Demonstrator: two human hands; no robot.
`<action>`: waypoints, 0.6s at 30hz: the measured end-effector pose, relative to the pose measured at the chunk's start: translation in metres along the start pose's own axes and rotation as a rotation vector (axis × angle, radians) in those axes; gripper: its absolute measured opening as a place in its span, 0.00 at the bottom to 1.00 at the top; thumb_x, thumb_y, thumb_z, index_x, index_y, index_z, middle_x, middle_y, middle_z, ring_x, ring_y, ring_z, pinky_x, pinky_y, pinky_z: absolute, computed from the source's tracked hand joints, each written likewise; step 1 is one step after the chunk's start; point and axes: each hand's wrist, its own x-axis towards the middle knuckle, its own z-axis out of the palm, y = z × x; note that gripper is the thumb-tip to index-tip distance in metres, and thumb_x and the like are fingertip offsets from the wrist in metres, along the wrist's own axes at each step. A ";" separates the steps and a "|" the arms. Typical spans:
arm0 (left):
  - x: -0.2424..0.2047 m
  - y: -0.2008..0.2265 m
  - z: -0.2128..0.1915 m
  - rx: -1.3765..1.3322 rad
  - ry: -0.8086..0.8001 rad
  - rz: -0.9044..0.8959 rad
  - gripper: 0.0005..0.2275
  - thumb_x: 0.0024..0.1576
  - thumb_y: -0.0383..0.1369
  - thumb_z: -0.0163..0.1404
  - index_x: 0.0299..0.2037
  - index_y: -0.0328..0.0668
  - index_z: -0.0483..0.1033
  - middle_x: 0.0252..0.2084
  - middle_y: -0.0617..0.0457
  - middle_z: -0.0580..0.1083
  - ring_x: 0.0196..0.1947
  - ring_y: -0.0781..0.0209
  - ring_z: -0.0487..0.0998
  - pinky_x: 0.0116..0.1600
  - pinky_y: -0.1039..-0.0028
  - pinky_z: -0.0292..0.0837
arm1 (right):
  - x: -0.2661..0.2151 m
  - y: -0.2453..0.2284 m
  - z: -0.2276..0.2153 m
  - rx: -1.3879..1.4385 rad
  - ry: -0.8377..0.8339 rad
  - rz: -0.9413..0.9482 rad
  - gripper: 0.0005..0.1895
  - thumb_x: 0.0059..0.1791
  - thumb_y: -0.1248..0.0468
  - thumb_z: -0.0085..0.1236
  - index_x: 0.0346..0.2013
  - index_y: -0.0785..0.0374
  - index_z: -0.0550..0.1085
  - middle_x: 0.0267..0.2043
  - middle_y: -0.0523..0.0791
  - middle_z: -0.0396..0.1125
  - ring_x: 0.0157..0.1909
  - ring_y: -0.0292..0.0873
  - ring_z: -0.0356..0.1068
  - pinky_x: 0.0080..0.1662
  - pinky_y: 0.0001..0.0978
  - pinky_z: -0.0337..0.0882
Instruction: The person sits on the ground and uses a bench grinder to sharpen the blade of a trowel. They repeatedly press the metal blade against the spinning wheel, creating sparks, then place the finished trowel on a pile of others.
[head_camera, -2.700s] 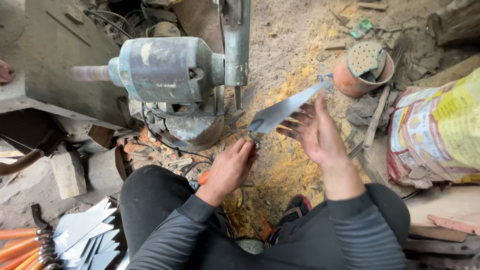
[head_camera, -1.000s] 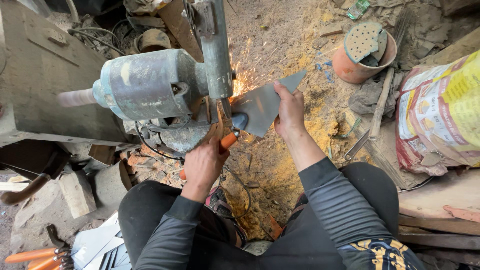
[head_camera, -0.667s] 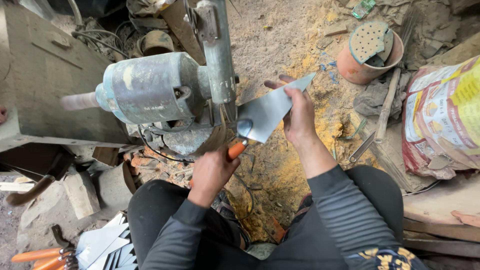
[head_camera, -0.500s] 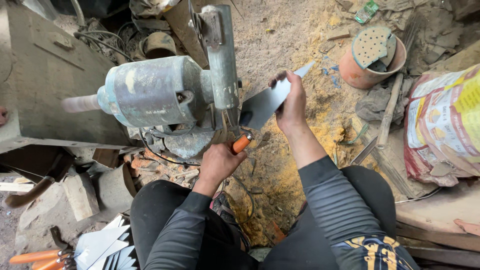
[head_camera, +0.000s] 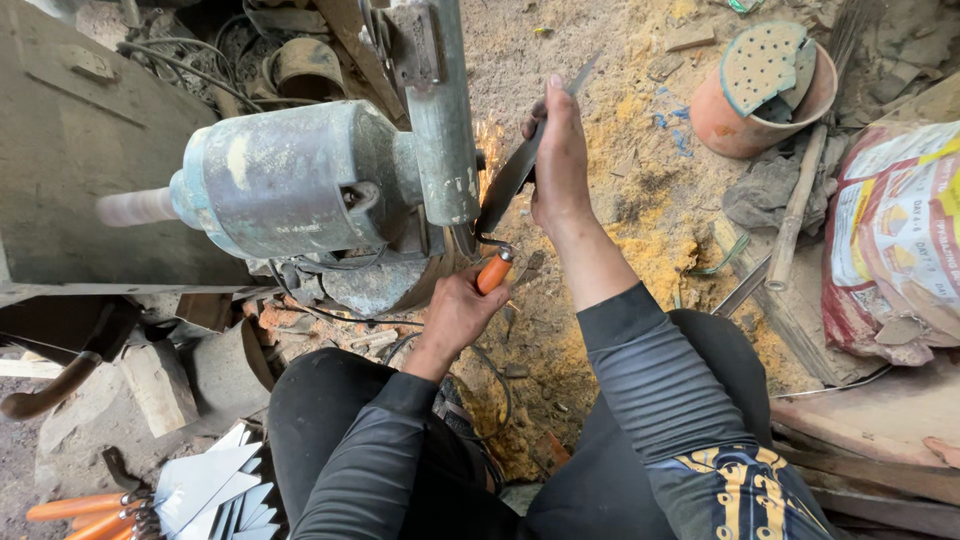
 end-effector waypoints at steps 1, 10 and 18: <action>0.001 0.000 0.000 -0.003 0.003 0.039 0.19 0.52 0.42 0.58 0.46 0.33 0.81 0.22 0.41 0.77 0.21 0.53 0.79 0.32 0.62 0.74 | 0.000 -0.002 0.002 0.019 -0.006 0.001 0.19 0.57 0.44 0.44 0.35 0.55 0.63 0.33 0.38 0.55 0.37 0.35 0.57 0.43 0.30 0.61; -0.012 -0.005 -0.011 0.250 0.112 0.196 0.18 0.51 0.43 0.60 0.45 0.39 0.81 0.24 0.40 0.78 0.25 0.46 0.81 0.36 0.59 0.77 | -0.015 -0.002 -0.017 0.324 -0.021 0.074 0.13 0.55 0.53 0.45 0.37 0.60 0.66 0.33 0.43 0.63 0.37 0.40 0.64 0.43 0.34 0.65; -0.046 0.011 -0.031 0.599 0.209 0.198 0.14 0.53 0.44 0.60 0.34 0.42 0.78 0.26 0.44 0.79 0.26 0.47 0.82 0.35 0.58 0.77 | -0.041 0.002 -0.038 0.564 -0.131 0.115 0.12 0.52 0.58 0.40 0.40 0.63 0.68 0.37 0.48 0.68 0.42 0.45 0.70 0.49 0.38 0.71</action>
